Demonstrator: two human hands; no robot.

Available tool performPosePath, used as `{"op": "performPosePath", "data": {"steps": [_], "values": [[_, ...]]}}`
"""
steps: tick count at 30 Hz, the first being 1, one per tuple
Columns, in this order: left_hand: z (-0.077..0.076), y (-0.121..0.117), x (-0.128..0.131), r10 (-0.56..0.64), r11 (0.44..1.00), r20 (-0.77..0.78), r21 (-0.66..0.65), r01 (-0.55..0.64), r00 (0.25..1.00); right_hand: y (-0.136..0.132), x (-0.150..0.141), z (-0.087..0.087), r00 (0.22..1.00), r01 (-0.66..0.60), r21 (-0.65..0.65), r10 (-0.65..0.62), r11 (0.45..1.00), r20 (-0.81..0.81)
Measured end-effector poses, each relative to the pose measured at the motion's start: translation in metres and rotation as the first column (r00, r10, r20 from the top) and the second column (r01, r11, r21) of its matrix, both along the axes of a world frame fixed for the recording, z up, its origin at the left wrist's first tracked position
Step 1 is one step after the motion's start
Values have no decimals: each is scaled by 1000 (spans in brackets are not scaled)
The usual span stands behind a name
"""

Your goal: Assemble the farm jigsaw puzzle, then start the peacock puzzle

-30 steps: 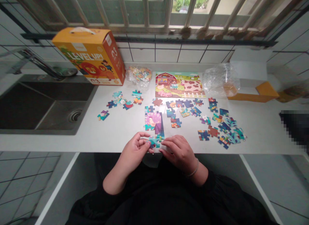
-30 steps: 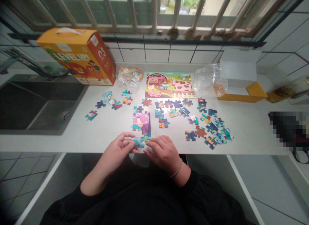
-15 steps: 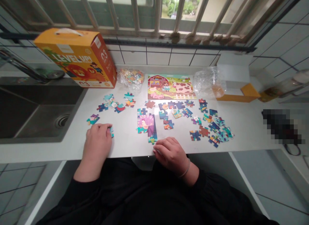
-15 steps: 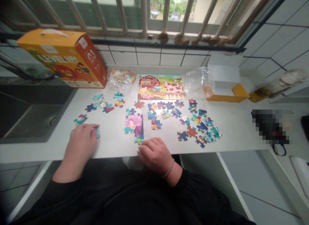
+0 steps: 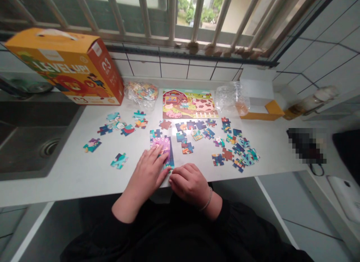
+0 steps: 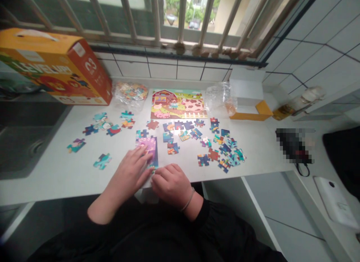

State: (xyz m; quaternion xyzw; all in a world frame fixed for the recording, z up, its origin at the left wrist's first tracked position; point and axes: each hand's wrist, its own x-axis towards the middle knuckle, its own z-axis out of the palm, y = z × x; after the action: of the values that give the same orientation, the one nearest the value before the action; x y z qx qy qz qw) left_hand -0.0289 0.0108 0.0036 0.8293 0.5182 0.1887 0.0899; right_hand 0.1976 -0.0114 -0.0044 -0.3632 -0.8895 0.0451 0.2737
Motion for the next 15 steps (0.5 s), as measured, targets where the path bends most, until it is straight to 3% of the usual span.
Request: {"op": "performPosePath", "data": {"steps": [4, 15], "values": [[-4, 2, 2, -40, 998, -48, -43, 38, 998, 0, 0, -6, 1000, 0, 1, 0, 1000, 4], [2, 2, 3, -26, 1000, 7, -16, 26, 1000, 0, -1, -9, 1000, 5, 23, -5, 1000, 29]]}}
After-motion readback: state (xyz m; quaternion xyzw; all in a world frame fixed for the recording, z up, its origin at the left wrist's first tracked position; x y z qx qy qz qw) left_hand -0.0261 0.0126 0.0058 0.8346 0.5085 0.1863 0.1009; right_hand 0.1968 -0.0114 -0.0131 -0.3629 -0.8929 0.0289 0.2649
